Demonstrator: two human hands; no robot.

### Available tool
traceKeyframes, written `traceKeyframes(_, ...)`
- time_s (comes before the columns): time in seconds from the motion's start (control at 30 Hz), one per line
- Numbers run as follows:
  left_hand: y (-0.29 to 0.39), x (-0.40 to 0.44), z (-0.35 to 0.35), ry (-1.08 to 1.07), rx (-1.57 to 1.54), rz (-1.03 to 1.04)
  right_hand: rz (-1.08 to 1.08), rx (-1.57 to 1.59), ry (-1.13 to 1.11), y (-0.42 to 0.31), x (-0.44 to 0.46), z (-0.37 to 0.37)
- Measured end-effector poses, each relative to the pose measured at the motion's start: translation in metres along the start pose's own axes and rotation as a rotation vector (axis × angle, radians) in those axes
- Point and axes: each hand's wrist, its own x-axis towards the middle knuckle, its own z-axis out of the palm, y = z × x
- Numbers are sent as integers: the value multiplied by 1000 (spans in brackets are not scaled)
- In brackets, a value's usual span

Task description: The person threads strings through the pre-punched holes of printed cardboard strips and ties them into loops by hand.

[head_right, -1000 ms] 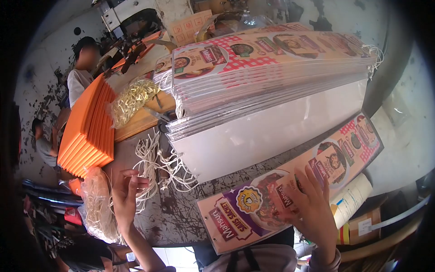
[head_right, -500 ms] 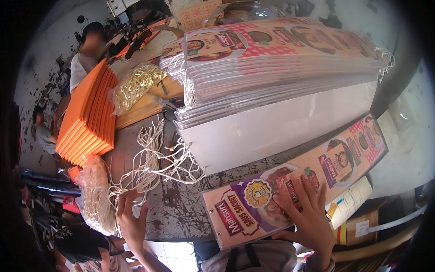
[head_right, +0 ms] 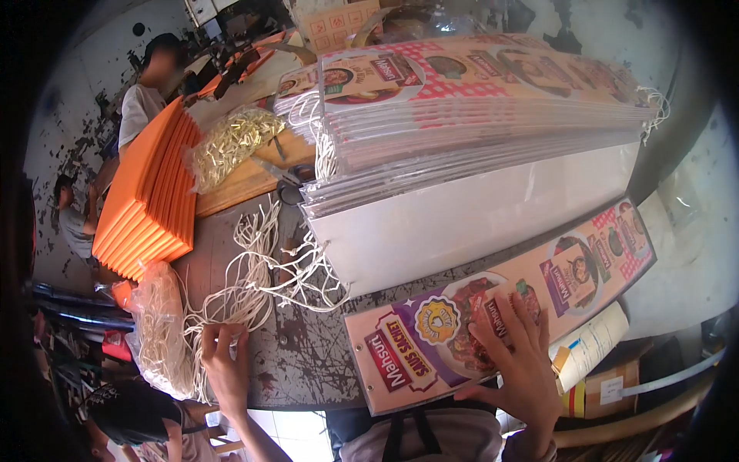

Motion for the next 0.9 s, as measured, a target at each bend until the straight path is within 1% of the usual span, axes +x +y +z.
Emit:
traceKeyframes(0.03, 0, 0, 0, 1, -1, 2, 1, 0, 2, 1, 0, 2)
traceKeyframes(0.1, 1, 0, 0, 82, -58, 16, -32, 118, 162, 2, 1, 9)
traceKeyframes(0.13, 1, 0, -1, 82, -59, 18, -31, 117, 164, 0, 1, 10)
traceKeyframes(0.2, 2, 0, -2, 153, -130, 17, -26, 145, 223, -5, 1, 13)
traceKeyframes(0.23, -1, 0, -2, 206, -123, 39, -25, 143, 225, -8, 1, 14)
traceKeyframes(0.27, -1, 0, -2, 208, -127, 41, -57, 153, 225, -11, 2, 14)
traceKeyframes(0.33, -3, 1, -4, 402, -127, 18, -86, 160, 229, -17, 2, 16)
traceKeyframes(0.4, -16, 5, -5, 425, -119, 35, -123, 217, 197, -22, 0, 19)
traceKeyframes(0.47, -27, 11, -7, 559, -194, -51, -115, 207, 159, -28, 0, 18)
traceKeyframes(0.5, -31, 15, -9, 594, -455, -97, -138, 204, 156, -28, 0, 19)
traceKeyframes(0.53, -33, 17, -20, 569, -645, -144, -160, 203, 155, -29, 0, 20)
traceKeyframes(0.6, -39, 27, -38, 633, -784, -155, -156, 212, 164, -30, -1, 20)
traceKeyframes(0.67, -32, 38, -50, 846, -997, -211, -158, 220, 171, -32, 0, 20)
traceKeyframes(0.7, -46, 37, -53, 876, -1075, -210, -157, 227, 193, -33, 1, 20)
traceKeyframes(0.73, -37, 43, -54, 877, -1076, -202, -156, 236, 214, -35, 1, 21)
traceKeyframes(0.8, -10, 60, -57, 702, -910, -229, -155, 233, 211, -36, 2, 22)
traceKeyframes(0.83, -16, 70, -52, 647, -1012, -170, -156, 225, 202, -37, 2, 22)
traceKeyframes(0.87, -21, 74, -55, 652, -1013, -171, -159, 223, 203, -38, 2, 22)
traceKeyframes(0.9, -23, 78, -62, 705, -1006, -110, -172, 228, 195, -39, 2, 21)
